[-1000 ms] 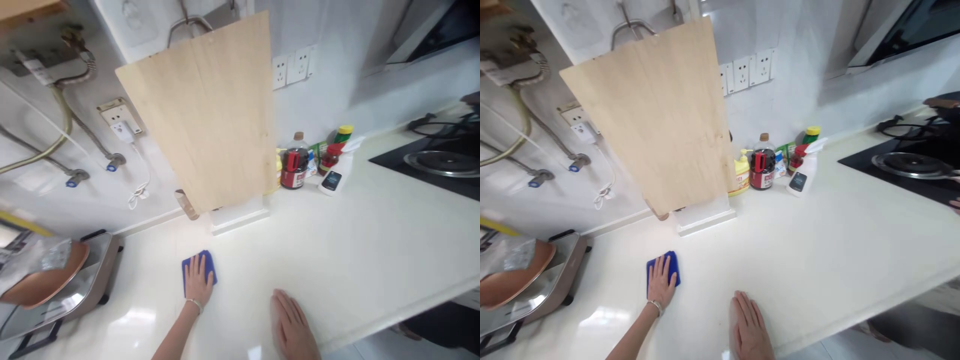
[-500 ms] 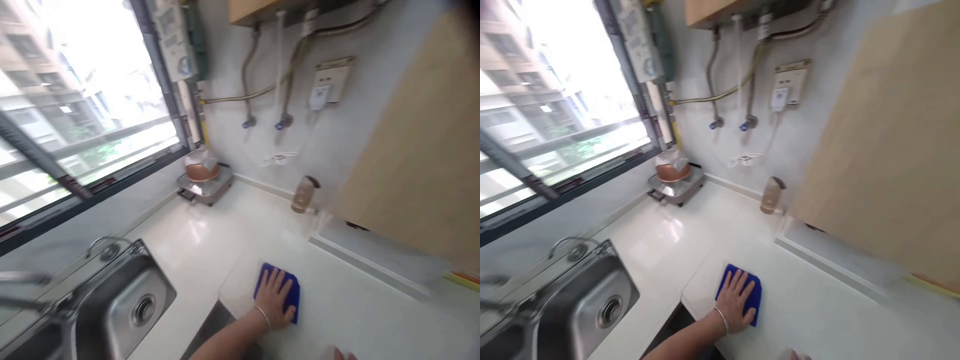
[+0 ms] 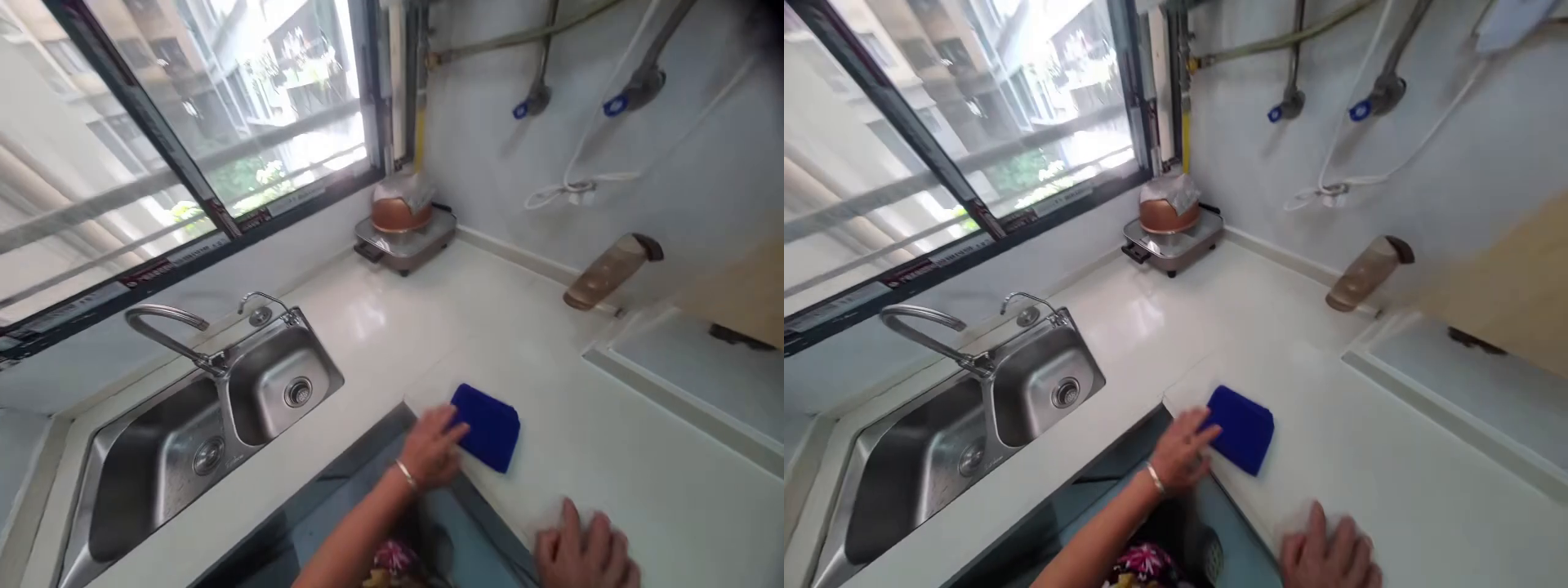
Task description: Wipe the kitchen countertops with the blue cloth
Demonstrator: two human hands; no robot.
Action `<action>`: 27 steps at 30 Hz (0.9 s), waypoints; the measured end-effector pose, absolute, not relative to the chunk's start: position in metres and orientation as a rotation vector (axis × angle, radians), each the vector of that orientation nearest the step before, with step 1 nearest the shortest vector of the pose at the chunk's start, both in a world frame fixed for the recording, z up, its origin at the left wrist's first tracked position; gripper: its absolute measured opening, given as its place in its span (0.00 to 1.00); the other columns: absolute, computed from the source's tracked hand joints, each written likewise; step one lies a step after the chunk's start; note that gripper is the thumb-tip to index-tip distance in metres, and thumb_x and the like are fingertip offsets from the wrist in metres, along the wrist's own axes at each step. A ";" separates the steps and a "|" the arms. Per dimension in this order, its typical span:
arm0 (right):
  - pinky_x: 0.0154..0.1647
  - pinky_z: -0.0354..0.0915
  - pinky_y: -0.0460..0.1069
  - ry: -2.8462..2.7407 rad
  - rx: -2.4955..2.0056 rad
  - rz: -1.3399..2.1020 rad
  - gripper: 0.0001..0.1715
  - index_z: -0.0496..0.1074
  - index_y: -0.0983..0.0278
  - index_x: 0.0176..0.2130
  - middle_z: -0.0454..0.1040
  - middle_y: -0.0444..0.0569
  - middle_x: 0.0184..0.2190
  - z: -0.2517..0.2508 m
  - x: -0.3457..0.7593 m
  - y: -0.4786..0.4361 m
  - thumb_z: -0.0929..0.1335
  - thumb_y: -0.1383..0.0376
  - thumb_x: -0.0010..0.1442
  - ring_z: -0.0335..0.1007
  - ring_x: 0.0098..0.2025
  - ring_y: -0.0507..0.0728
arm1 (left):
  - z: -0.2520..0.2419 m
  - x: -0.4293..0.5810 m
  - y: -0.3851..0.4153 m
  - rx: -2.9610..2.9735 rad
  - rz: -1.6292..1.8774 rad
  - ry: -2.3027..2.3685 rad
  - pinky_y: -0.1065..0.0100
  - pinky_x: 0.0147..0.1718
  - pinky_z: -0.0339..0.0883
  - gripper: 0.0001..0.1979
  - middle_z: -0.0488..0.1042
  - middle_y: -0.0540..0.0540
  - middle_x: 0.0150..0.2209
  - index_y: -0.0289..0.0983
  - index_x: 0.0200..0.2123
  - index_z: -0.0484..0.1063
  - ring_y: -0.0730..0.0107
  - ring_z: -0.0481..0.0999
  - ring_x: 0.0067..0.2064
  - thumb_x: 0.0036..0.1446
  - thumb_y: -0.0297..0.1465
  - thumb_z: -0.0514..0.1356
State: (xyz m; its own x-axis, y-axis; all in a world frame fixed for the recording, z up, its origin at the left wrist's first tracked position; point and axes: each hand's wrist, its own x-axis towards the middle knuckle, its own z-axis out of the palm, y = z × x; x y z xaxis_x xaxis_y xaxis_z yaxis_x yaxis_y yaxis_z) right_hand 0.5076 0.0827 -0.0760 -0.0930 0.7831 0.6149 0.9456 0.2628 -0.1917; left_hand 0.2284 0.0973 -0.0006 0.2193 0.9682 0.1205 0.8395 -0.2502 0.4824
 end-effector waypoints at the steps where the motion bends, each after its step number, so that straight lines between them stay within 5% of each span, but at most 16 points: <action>1: 0.50 0.61 0.76 -1.965 -1.575 -0.302 0.47 0.53 0.57 0.70 0.61 0.66 0.64 -0.069 0.508 0.081 0.66 0.63 0.54 0.61 0.61 0.83 | 0.000 0.209 0.081 2.111 0.586 1.850 0.48 0.70 0.45 0.28 0.54 0.40 0.70 0.40 0.66 0.61 0.58 0.44 0.73 0.63 0.35 0.52; 7: 0.58 0.59 0.71 -2.128 -1.720 -0.242 0.36 0.58 0.63 0.67 0.57 0.65 0.66 -0.047 0.511 0.077 0.63 0.62 0.61 0.56 0.65 0.77 | -0.016 0.084 -0.022 1.655 0.493 2.613 0.39 0.68 0.43 0.29 0.57 0.32 0.69 0.33 0.68 0.55 0.49 0.45 0.72 0.67 0.38 0.47; 10: 0.60 0.56 0.73 -2.105 -1.761 -0.212 0.35 0.58 0.64 0.67 0.56 0.66 0.67 -0.045 0.514 0.074 0.63 0.63 0.63 0.52 0.67 0.76 | -0.017 0.050 -0.061 1.713 0.282 2.542 0.35 0.67 0.42 0.31 0.54 0.37 0.70 0.41 0.70 0.50 0.46 0.47 0.72 0.67 0.42 0.47; 17: 0.65 0.57 0.65 -2.152 -1.485 0.243 0.36 0.45 0.67 0.70 0.54 0.64 0.68 -0.009 0.472 0.130 0.57 0.63 0.67 0.51 0.69 0.65 | -0.010 0.033 -0.071 1.876 0.133 2.442 0.39 0.68 0.37 0.33 0.55 0.36 0.70 0.38 0.67 0.58 0.45 0.39 0.73 0.63 0.46 0.51; 23: 0.71 0.44 0.68 -2.541 -1.183 0.276 0.31 0.54 0.65 0.68 0.51 0.54 0.70 -0.020 0.388 0.212 0.55 0.63 0.68 0.36 0.73 0.64 | -0.012 0.036 -0.065 1.821 0.105 2.443 0.40 0.68 0.36 0.35 0.54 0.35 0.70 0.36 0.66 0.58 0.45 0.41 0.73 0.62 0.49 0.50; 27: 0.70 0.38 0.72 -2.594 -1.144 0.287 0.33 0.50 0.65 0.70 0.43 0.52 0.73 -0.031 0.389 0.219 0.54 0.60 0.69 0.35 0.74 0.67 | -0.013 0.037 -0.066 1.789 0.155 2.428 0.41 0.68 0.34 0.36 0.50 0.40 0.72 0.37 0.66 0.57 0.45 0.40 0.73 0.61 0.51 0.51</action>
